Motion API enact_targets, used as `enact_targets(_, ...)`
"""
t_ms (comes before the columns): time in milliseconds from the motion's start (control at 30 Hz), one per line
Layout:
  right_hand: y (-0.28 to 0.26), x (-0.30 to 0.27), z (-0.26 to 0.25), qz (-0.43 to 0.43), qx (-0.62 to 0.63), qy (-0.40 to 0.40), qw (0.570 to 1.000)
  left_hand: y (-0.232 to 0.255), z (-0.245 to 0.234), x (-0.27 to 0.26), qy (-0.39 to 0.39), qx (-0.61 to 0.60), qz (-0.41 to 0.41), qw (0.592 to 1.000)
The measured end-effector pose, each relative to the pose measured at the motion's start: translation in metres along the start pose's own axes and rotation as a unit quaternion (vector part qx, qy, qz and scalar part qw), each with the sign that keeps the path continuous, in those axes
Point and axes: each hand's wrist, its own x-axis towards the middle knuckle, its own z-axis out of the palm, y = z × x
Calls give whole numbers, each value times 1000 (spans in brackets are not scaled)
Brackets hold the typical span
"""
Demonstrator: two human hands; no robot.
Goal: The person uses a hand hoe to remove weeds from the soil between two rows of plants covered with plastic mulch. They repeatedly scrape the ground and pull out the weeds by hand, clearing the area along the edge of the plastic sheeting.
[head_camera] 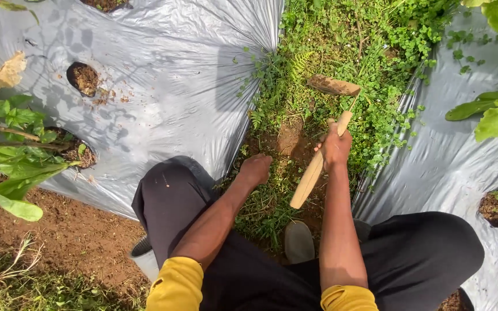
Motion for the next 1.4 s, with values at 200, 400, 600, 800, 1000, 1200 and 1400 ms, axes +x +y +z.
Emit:
enact_targets(200, 150, -2, 47, 139, 2, -26, 990, 55, -31, -13, 74, 133, 48, 987)
enact_targets(400, 58, 7, 12, 71, 21, -46, 996, 93, -88, -68, 97, 133, 41, 986)
enact_targets(600, 64, 26, 20, 106, 80, -27, 991, 102, -93, -25, 131, 234, -27, 963)
enact_targets(800, 72, 17, 1, 143, 44, -70, 986, 133, -114, 3, 223, 119, -131, 959)
enact_targets(1000, 46, 26, 3, 102, 112, 40, 988, 123, -79, 17, 212, 134, -198, 948)
enact_targets(1200, 88, -15, -2, 131, 4, -39, 991, 86, -34, 44, 302, 63, -186, 933)
enact_targets(1400, 71, 3, 17, 58, 46, -4, 997, 96, -26, 55, 499, 92, -65, 859)
